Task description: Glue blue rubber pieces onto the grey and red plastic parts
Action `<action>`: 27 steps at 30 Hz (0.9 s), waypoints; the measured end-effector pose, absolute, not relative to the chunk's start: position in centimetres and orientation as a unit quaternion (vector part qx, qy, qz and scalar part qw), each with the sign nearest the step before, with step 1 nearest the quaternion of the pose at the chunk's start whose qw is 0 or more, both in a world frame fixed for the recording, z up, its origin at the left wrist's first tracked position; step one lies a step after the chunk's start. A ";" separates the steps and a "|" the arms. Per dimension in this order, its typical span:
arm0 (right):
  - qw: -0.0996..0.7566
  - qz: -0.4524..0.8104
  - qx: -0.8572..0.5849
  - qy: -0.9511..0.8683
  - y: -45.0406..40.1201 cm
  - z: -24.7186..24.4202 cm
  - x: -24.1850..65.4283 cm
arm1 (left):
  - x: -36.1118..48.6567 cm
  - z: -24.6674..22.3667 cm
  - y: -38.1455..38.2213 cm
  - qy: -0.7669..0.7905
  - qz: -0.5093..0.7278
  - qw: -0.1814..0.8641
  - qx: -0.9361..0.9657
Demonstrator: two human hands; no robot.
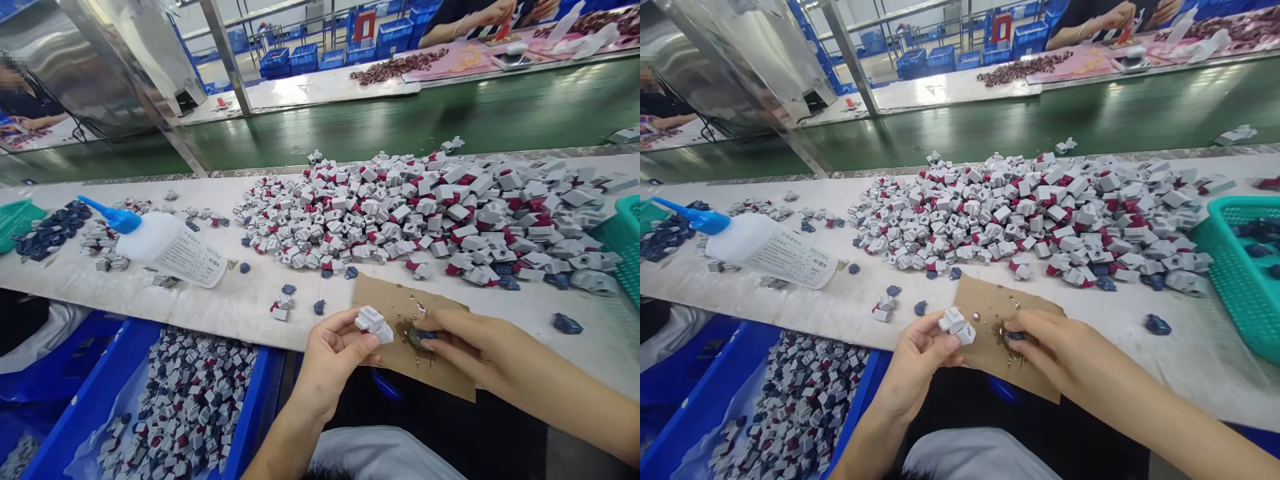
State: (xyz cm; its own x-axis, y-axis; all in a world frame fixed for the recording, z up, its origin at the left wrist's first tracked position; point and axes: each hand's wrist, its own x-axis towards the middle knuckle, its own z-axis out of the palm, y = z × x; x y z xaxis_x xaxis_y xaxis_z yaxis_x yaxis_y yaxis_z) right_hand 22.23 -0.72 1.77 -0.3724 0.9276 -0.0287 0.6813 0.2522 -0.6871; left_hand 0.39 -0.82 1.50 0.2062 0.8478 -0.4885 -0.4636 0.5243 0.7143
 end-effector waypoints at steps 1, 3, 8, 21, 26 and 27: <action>0.219 0.317 -0.533 -0.754 -0.8 2.4 22.0 | 0.6 1.7 -0.9 0.451 0.446 0.746 0.204; 0.287 0.323 -0.547 -0.717 -1.0 3.6 21.4 | 0.9 2.2 -1.0 0.444 0.453 0.748 0.193; 0.347 0.401 -0.539 -0.654 -1.4 5.5 19.5 | 1.2 2.4 -1.1 0.413 0.443 0.768 0.209; 0.306 0.499 -0.462 -0.666 -0.4 4.9 19.3 | 1.6 1.4 -1.2 0.371 0.475 0.738 0.303; 0.238 0.459 -0.426 -0.743 -1.2 4.1 18.7 | 0.2 0.6 -2.5 0.401 0.444 0.736 0.317; 0.232 0.430 -0.424 -0.763 -1.5 3.9 19.0 | -1.0 0.5 -2.8 0.429 0.442 0.715 0.331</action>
State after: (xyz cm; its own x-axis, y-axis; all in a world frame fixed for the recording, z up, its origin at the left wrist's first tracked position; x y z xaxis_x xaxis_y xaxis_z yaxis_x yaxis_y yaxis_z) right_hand 19.02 -1.45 3.89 -0.5333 0.8459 -0.0116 0.4472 0.2703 -0.8526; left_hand -0.99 -2.78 0.48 0.2403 0.9158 -0.3218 -0.3480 0.3908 0.8522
